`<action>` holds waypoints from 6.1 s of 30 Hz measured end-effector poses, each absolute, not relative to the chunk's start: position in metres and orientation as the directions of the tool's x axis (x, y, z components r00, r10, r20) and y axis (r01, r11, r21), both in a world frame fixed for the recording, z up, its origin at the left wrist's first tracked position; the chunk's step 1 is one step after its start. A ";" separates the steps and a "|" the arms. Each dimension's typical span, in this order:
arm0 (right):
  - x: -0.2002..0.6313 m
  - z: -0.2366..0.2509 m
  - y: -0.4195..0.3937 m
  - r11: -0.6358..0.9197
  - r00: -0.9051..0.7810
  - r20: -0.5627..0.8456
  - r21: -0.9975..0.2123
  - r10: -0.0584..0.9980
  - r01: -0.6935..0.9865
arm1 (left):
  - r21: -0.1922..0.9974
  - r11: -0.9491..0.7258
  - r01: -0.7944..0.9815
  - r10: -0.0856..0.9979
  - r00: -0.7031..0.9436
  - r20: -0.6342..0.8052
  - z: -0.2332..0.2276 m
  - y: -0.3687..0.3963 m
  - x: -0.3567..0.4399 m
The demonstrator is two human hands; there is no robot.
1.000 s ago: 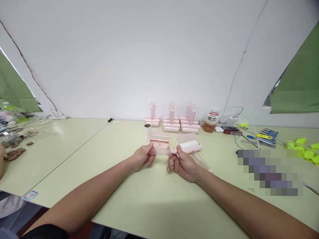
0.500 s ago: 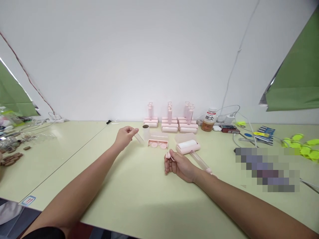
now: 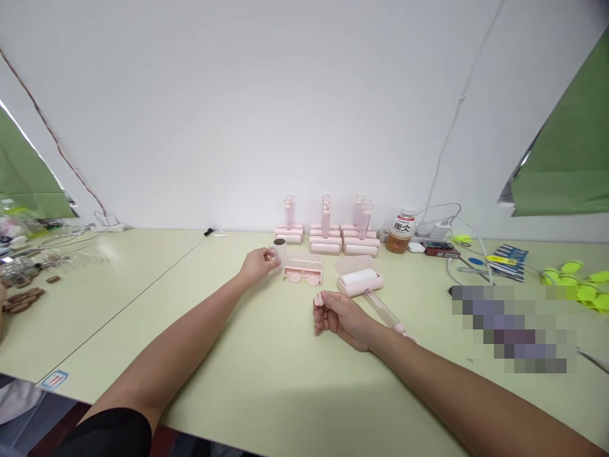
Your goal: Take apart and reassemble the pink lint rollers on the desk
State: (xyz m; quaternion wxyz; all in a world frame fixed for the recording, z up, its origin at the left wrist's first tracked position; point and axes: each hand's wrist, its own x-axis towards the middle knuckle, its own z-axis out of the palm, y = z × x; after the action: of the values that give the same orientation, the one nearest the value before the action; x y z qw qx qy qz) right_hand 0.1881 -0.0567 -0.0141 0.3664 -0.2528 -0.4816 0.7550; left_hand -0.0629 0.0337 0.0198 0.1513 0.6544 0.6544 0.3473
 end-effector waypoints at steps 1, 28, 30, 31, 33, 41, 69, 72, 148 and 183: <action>0.188 -0.014 -0.057 -0.267 -0.604 -0.029 -0.913 0.797 -0.308 | 0.645 -0.092 0.758 0.964 -0.094 0.249 0.018 0.035 -0.062; 0.186 -0.018 -0.055 -0.212 -0.616 0.002 -0.938 0.788 -0.274 | 0.461 -0.090 0.883 0.970 -0.027 0.240 0.045 0.009 -0.058; 0.186 -0.019 -0.054 -0.211 -0.622 0.001 -0.941 0.783 -0.266 | 0.439 -0.144 0.887 0.959 0.015 0.284 0.054 -0.012 -0.046; 0.186 -0.019 -0.054 -0.208 -0.624 0.000 -0.943 0.781 -0.261 | 0.432 -0.194 0.881 0.955 0.068 0.289 0.057 -0.024 -0.038; 0.185 -0.018 -0.054 -0.199 -0.626 0.000 -0.948 0.780 -0.247 | 0.421 -0.408 0.810 0.909 0.315 0.273 0.060 -0.047 -0.019; 0.181 -0.018 -0.055 -0.149 -0.610 -0.013 -0.974 0.792 -0.173 | 0.398 -0.682 0.613 0.716 0.671 0.193 0.074 -0.081 0.013; 0.179 -0.015 -0.060 -0.196 -0.509 -0.065 -0.958 0.858 -0.207 | 0.221 -0.450 0.865 0.881 0.471 -0.050 0.020 -0.173 -0.039; 0.179 -0.014 -0.060 -0.196 -0.520 -0.068 -0.961 0.852 -0.195 | 0.303 -0.394 0.868 0.877 0.454 -0.159 0.023 -0.163 -0.044; 0.257 0.052 -0.058 0.356 -0.234 0.332 -0.375 0.914 0.856 | 0.104 -0.585 0.805 0.782 0.525 0.335 0.070 0.038 0.064; 0.288 0.035 -0.068 0.483 -0.373 0.315 -0.664 0.873 0.570 | 0.814 -0.423 0.397 0.892 0.341 0.297 0.003 -0.062 0.067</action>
State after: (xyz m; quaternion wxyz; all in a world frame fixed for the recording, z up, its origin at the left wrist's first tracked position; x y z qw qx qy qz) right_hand 0.2880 -0.0677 0.0348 0.3288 -0.4534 -0.7958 0.2301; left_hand 0.0667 -0.0624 0.0035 0.3237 0.7522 0.4285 0.3819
